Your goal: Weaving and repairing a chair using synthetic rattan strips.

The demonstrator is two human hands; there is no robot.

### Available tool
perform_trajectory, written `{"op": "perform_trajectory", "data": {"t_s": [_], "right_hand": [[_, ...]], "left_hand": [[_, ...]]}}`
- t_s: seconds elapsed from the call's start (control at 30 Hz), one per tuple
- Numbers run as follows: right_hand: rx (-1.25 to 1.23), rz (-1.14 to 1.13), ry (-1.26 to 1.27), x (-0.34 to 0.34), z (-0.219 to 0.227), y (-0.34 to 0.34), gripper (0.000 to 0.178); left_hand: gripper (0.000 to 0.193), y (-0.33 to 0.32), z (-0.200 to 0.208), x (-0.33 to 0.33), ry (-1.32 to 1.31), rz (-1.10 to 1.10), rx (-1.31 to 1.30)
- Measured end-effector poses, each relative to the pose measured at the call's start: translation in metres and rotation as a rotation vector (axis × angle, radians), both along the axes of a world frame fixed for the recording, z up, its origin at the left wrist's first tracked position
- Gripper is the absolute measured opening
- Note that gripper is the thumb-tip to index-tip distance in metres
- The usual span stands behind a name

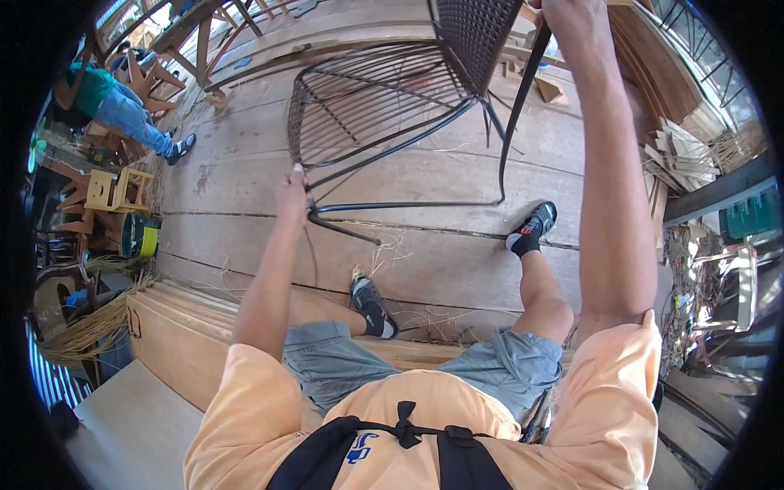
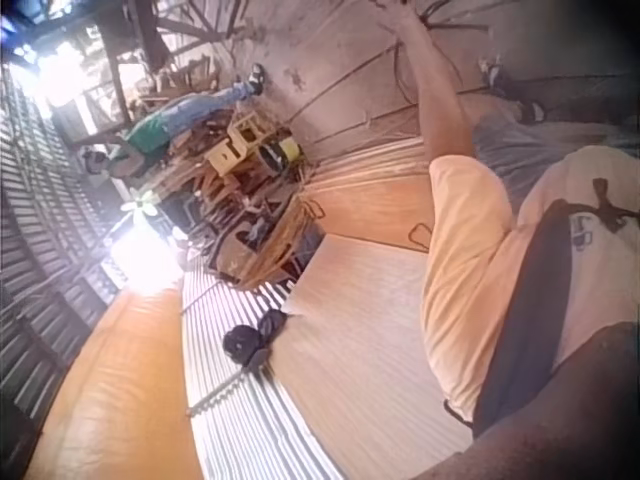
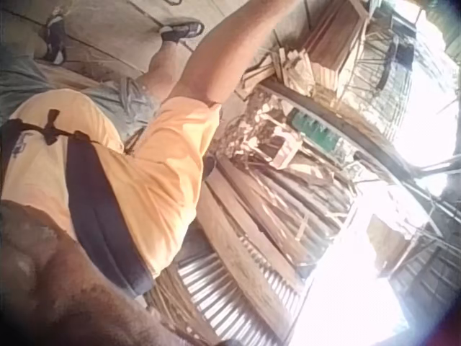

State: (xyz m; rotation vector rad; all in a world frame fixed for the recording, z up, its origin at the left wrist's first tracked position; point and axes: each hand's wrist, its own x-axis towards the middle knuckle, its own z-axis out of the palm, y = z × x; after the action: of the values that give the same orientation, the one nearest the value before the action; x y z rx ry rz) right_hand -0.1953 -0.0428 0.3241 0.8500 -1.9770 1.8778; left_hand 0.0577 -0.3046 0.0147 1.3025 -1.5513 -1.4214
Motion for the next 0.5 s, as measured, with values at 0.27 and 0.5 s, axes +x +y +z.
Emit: {"op": "perform_trajectory", "data": {"t_s": [0.27,0.5], "right_hand": [[0.152,-0.068,-0.24,-0.107,-0.052,0.026,0.019],[0.304,-0.149,-0.161,-0.15,-0.056,0.043,0.026]], "left_hand": [[0.028,0.058,0.002,-0.031,0.091,0.061,-0.013],[0.024,0.112,0.024,-0.023,0.054,-0.126,0.209]]}}
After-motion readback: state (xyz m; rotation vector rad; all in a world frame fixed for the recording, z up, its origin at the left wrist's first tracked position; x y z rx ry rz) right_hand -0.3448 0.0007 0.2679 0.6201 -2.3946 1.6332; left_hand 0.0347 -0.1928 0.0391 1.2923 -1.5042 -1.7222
